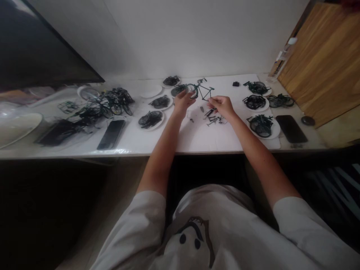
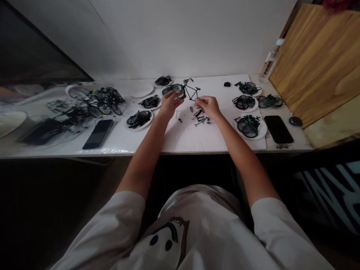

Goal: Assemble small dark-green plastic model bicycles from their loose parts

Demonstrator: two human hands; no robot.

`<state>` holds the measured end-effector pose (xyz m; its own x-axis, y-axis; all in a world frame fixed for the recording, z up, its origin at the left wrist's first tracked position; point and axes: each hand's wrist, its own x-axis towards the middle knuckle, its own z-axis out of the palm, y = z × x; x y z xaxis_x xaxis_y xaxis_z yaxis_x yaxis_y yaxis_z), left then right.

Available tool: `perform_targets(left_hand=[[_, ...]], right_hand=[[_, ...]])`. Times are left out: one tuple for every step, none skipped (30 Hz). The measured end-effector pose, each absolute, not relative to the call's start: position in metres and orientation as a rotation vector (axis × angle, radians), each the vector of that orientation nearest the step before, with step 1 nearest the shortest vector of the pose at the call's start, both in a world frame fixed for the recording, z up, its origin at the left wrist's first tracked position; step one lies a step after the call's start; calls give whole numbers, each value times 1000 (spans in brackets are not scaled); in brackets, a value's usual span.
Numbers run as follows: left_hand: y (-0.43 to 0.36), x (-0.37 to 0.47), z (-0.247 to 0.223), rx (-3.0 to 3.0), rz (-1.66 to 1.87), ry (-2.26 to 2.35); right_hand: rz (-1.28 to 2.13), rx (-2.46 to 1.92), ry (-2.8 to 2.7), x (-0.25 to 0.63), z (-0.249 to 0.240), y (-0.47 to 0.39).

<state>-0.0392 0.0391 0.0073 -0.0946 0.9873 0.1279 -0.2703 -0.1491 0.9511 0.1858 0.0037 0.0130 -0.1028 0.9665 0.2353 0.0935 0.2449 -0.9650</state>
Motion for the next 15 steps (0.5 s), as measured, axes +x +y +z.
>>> perform_targets(left_hand=[[40, -40, 6, 1084, 1481, 991], [40, -41, 4, 1104, 1476, 1002], [41, -40, 2, 1114, 1474, 1014], [41, -39, 0, 1111, 1478, 1030], [41, -38, -1, 1100, 1482, 1053], [41, -37, -3, 1083, 1491, 1081], [41, -35, -4, 1065, 1497, 1111], [42, -35, -5, 1051, 1501, 1139], [43, -34, -7, 1048, 1504, 1162], [44, -34, -9, 1056, 1503, 1181], [46, -35, -10, 1078, 1500, 1195], [48, -35, -13, 1114, 1501, 1211], [50, -36, -15, 1161, 1505, 1232], [52, -37, -18, 1220, 1517, 1262], [54, -38, -20, 1289, 1537, 1301]], right_hand=[[1077, -1047, -1422, 186, 15, 2], [1093, -1042, -1391, 186, 18, 1], [1096, -1044, -1366, 187, 20, 1], [1095, -1049, -1343, 188, 21, 0], [1095, -1052, -1324, 189, 23, 0], [1097, -1054, -1305, 190, 23, 0], [1098, -1054, -1287, 191, 24, 0], [1095, -1055, -1272, 191, 24, 1], [1088, -1058, -1260, 192, 23, 2], [1078, -1063, -1252, 193, 23, 3], [1067, -1071, -1245, 194, 22, 4], [1053, -1078, -1240, 194, 21, 6], [1041, -1082, -1233, 195, 21, 7], [1030, -1083, -1223, 196, 20, 9], [1021, -1083, -1211, 197, 19, 11]])
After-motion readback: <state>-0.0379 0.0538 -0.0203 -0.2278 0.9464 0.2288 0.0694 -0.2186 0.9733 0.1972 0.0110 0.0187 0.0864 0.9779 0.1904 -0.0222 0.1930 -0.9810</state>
